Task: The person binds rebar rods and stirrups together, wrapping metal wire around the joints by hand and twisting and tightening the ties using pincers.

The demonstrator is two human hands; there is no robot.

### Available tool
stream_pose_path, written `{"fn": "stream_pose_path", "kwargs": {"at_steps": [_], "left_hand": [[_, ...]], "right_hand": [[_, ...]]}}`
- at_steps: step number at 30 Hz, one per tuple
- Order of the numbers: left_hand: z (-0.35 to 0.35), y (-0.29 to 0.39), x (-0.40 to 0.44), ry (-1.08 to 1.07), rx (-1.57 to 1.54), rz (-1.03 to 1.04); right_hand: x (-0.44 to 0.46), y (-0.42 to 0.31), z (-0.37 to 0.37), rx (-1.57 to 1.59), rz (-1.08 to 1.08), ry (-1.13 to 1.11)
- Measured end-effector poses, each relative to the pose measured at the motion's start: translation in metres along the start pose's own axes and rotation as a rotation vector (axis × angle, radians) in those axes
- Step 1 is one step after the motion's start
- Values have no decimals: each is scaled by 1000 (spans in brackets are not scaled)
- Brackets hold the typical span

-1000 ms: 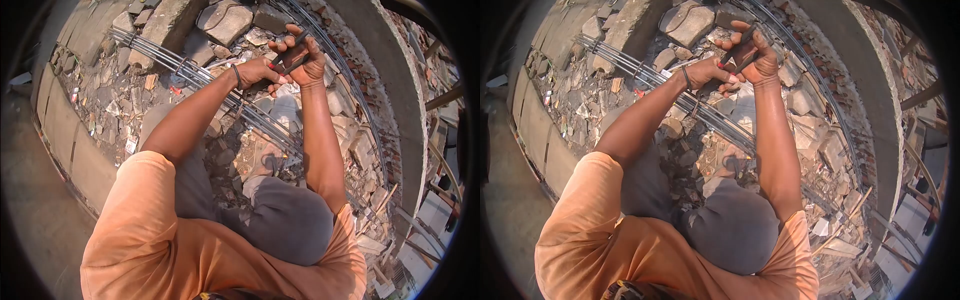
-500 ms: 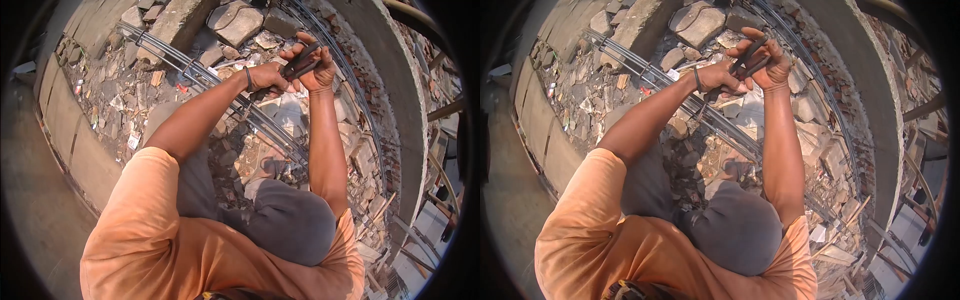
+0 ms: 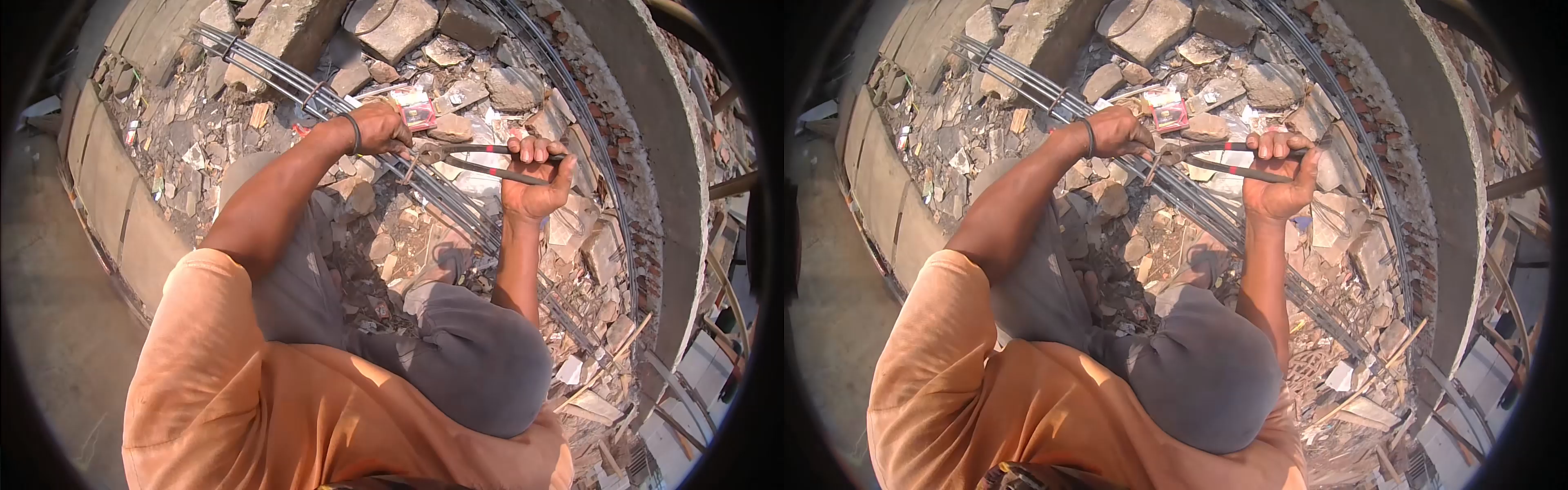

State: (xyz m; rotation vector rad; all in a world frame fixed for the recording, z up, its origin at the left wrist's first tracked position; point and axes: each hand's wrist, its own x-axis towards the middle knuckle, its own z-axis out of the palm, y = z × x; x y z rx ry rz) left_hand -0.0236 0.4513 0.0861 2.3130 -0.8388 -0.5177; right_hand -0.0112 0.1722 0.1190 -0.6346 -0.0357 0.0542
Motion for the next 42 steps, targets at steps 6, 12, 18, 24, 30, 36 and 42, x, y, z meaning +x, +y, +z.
{"fn": "stream_pose_path", "kwargs": {"at_steps": [6,12,18,24,30,36,42], "left_hand": [[1,2,0,-27,-34,-60],[-13,38,37,132,-701,-110],[-6,28,81,246,-473,-194],[-12,14,71,180,-931,-179],[-4,10,60,181,-1172,-181],[-10,17,61,197,-967,-309],[-3,21,72,131,-1147,-247]], "right_hand": [[6,0,-9,22,14,158],[102,36,18,-401,243,630],[112,50,31,-581,266,734],[102,33,7,-104,402,-78],[118,59,-1,352,603,-497],[143,66,-43,195,634,-500],[117,51,-25,325,466,-365]]}}
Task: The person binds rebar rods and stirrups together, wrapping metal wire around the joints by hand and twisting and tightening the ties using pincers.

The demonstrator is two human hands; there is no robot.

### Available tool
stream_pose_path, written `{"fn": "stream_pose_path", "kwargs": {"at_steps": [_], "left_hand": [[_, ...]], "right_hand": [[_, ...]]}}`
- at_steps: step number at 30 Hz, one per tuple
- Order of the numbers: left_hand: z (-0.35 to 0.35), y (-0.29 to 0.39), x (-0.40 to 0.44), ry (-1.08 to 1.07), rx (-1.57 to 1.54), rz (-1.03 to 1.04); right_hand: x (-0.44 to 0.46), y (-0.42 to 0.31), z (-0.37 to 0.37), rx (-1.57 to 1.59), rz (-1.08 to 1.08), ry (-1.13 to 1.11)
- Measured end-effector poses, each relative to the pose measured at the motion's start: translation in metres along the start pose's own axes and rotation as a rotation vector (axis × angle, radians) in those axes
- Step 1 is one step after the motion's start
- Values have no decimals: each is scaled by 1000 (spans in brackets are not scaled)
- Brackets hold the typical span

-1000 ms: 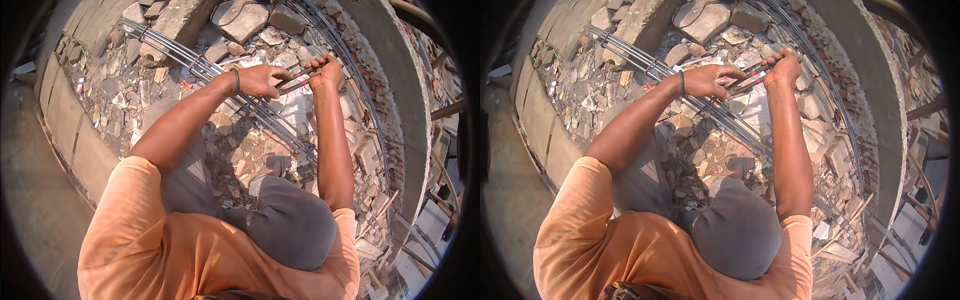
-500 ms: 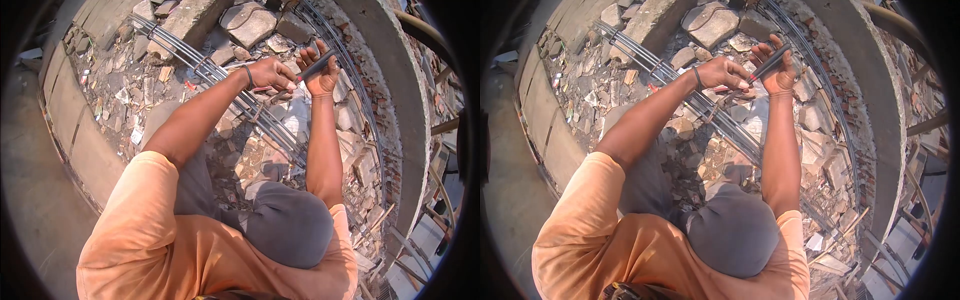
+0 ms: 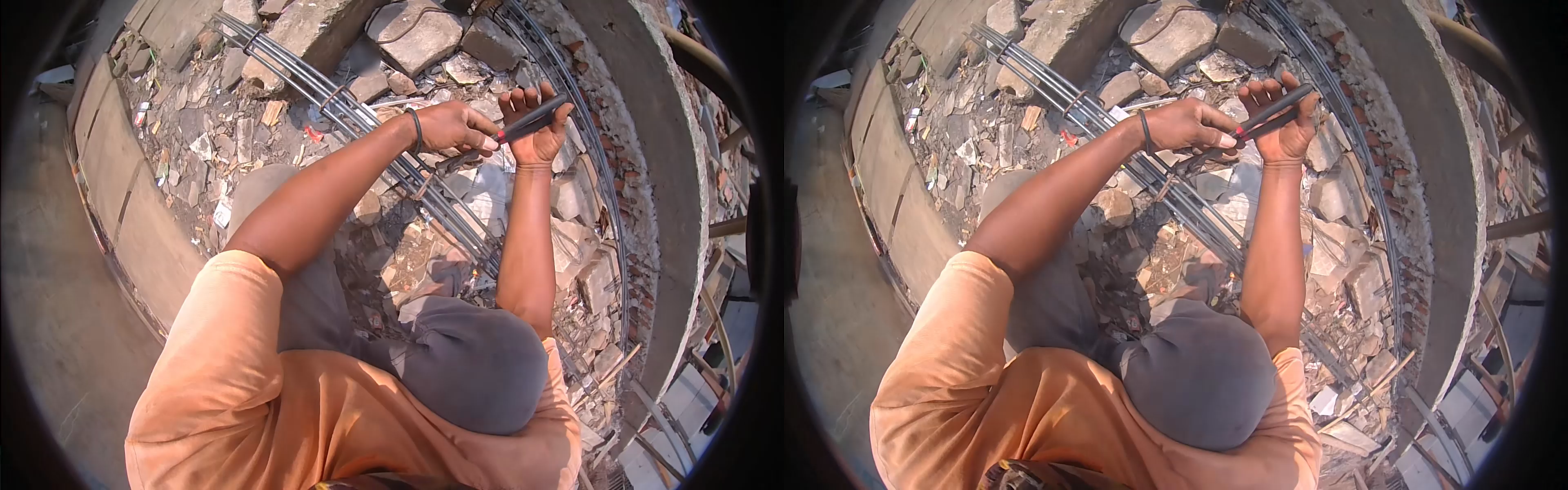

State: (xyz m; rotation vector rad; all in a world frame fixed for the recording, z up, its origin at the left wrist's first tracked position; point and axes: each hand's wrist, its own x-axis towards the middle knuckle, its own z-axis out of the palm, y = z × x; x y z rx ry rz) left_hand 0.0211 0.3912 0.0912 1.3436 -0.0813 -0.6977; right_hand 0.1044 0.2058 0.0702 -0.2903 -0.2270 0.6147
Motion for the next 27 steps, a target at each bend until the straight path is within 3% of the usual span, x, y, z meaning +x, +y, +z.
{"fn": "stream_pose_path", "kwargs": {"at_steps": [2,6,9,10,13,14,17,18,19,21,25,27], "left_hand": [[0,4,0,-32,-57,-37],[7,0,12,31,241,-32],[8,-15,20,-13,140,-76],[7,-13,21,-23,180,-60],[9,10,9,21,128,-123],[6,12,10,-14,76,-89],[19,25,11,9,556,127],[36,30,5,110,679,85],[53,22,4,302,840,162],[58,13,12,379,928,80],[42,11,18,297,763,183],[35,12,18,235,710,201]], "right_hand": [[-3,-7,-8,-10,8,-88],[-16,-3,-13,-38,-82,197],[-29,-8,-49,102,-54,28],[-30,-4,-22,113,-89,81],[-25,-11,-1,81,-20,-40],[-23,-14,-1,39,-1,86],[-18,1,43,-360,-210,600],[-15,9,61,-414,-277,746],[-15,15,73,-459,-294,776],[-16,20,89,-555,-332,828],[-19,9,83,-523,-209,462],[-13,9,59,-443,-182,427]]}}
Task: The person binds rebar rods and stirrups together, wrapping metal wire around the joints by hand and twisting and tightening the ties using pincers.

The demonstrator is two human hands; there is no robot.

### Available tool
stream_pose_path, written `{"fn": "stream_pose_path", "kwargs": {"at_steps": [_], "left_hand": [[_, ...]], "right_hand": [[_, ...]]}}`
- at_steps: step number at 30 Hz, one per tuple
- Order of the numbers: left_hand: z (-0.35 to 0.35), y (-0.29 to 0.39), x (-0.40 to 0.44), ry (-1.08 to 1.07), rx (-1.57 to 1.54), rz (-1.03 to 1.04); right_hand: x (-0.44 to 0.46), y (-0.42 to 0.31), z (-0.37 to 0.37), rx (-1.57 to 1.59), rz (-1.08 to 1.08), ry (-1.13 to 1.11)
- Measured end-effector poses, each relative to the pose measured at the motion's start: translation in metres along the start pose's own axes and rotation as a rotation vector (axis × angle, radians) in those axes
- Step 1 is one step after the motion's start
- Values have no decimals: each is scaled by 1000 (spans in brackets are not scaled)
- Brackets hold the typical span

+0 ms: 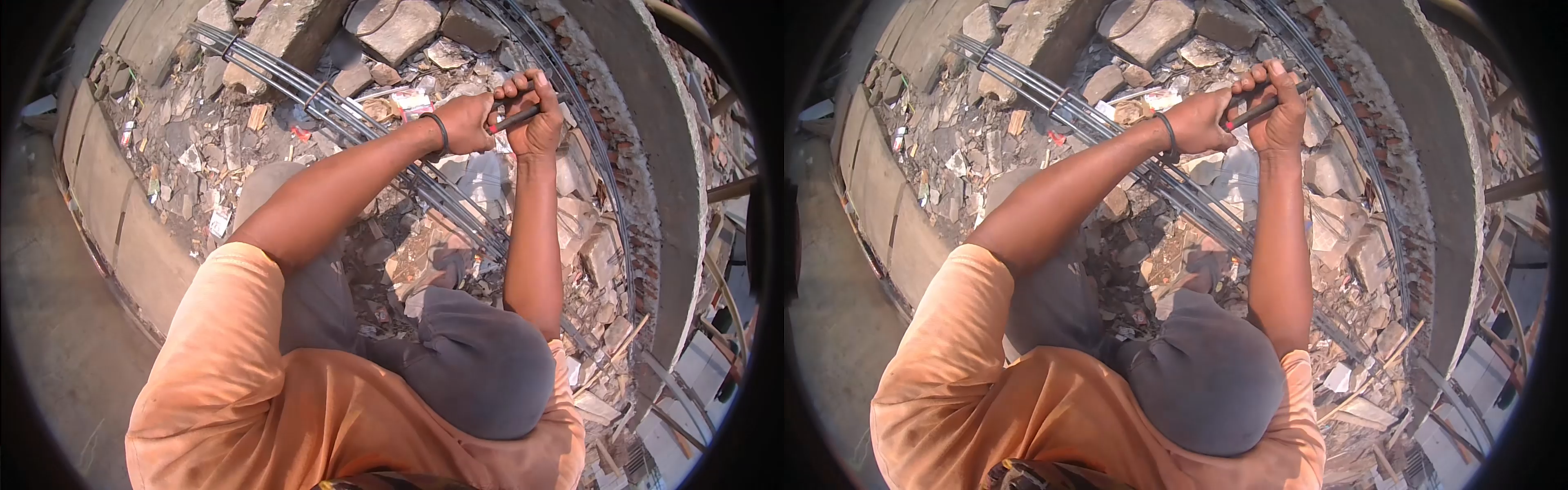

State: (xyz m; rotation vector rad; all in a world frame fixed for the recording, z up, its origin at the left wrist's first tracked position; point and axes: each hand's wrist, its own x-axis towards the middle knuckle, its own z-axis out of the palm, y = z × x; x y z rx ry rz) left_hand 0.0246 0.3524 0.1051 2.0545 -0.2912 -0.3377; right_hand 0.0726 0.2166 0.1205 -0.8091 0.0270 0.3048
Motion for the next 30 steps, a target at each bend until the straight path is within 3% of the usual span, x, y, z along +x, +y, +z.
{"fn": "stream_pose_path", "kwargs": {"at_steps": [1,3,5,9,11,14,15,20,23,24,26,27,28,30], "left_hand": [[1,-8,4,-99,-223,-131],[-1,-11,4,-115,-374,-147],[-5,-15,6,-149,-486,-143],[-19,-3,1,-182,-332,-177],[-13,-10,1,-80,-254,-143],[-14,-14,-1,0,-115,-114],[-18,-13,-3,7,-61,-108],[12,-2,5,115,271,-178],[9,-1,11,56,279,-42],[4,-3,16,14,293,-1],[0,-16,16,-66,-359,-170],[3,-19,13,-120,-690,-262],[2,-17,13,-252,-719,-259],[13,-14,12,-334,-836,-151]], "right_hand": [[13,13,-15,2,10,4],[20,21,-7,-29,7,71],[21,13,-3,18,55,-32],[21,7,0,73,58,-225],[39,17,-23,98,112,-236],[55,24,-27,-90,153,154],[59,18,-30,-113,263,184],[53,27,-34,-71,83,445],[38,15,-23,-174,-88,494],[38,12,-26,-86,-64,345],[36,7,-46,89,-15,46],[39,7,-59,277,121,-138],[45,10,-57,308,164,-350],[45,9,-51,390,190,-507]]}}
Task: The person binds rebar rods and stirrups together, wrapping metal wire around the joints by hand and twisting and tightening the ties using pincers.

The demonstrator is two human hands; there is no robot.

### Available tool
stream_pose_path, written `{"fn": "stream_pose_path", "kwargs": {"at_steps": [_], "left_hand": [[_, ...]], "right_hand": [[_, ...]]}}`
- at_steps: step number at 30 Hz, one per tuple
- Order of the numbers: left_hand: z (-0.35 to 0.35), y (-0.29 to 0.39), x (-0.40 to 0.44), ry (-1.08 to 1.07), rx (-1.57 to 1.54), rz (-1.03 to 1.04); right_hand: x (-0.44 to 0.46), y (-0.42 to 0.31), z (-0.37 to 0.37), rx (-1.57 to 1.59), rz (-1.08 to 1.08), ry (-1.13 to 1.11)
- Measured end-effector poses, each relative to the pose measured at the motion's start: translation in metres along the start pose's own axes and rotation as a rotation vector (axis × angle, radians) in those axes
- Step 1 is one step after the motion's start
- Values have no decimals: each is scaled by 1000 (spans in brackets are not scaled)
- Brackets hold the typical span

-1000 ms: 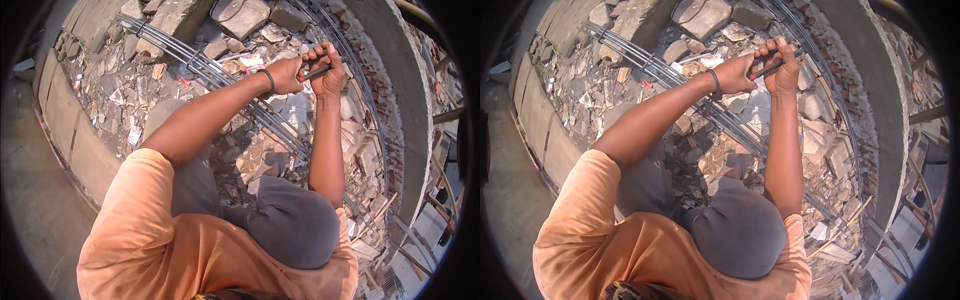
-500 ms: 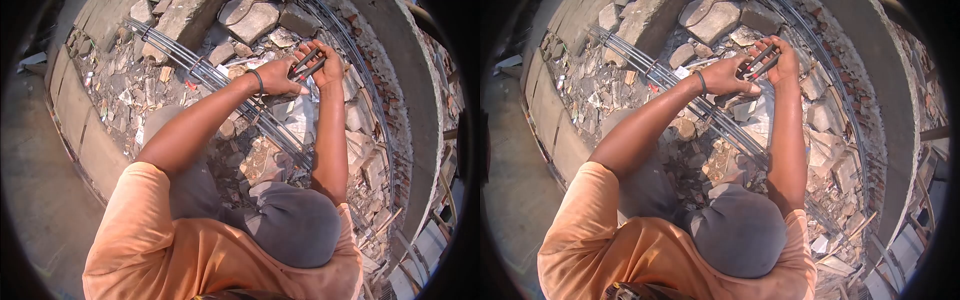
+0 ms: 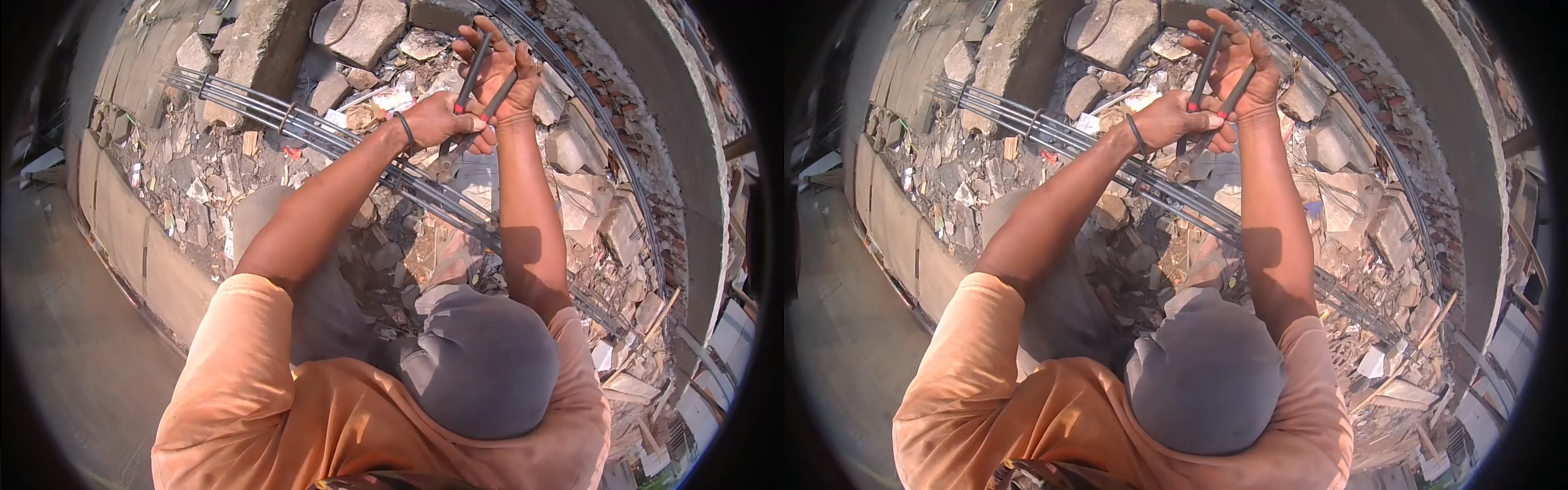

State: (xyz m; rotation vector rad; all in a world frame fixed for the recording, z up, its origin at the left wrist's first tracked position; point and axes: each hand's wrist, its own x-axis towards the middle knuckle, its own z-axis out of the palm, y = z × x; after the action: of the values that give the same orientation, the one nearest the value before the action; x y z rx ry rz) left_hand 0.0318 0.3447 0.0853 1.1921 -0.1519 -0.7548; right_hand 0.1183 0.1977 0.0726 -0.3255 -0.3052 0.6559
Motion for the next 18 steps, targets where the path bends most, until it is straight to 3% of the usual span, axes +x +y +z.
{"fn": "stream_pose_path", "kwargs": {"at_steps": [3,6,8,18], "left_hand": [[-9,6,1,21,22,-20],[-15,20,-5,89,146,-96],[-20,24,-6,67,244,-132],[-38,15,-4,151,33,-165]], "right_hand": [[8,-5,-11,-171,-19,-23],[-4,-17,-2,-417,30,122],[-4,-16,0,-365,20,127],[20,-7,-14,-294,100,96]]}}
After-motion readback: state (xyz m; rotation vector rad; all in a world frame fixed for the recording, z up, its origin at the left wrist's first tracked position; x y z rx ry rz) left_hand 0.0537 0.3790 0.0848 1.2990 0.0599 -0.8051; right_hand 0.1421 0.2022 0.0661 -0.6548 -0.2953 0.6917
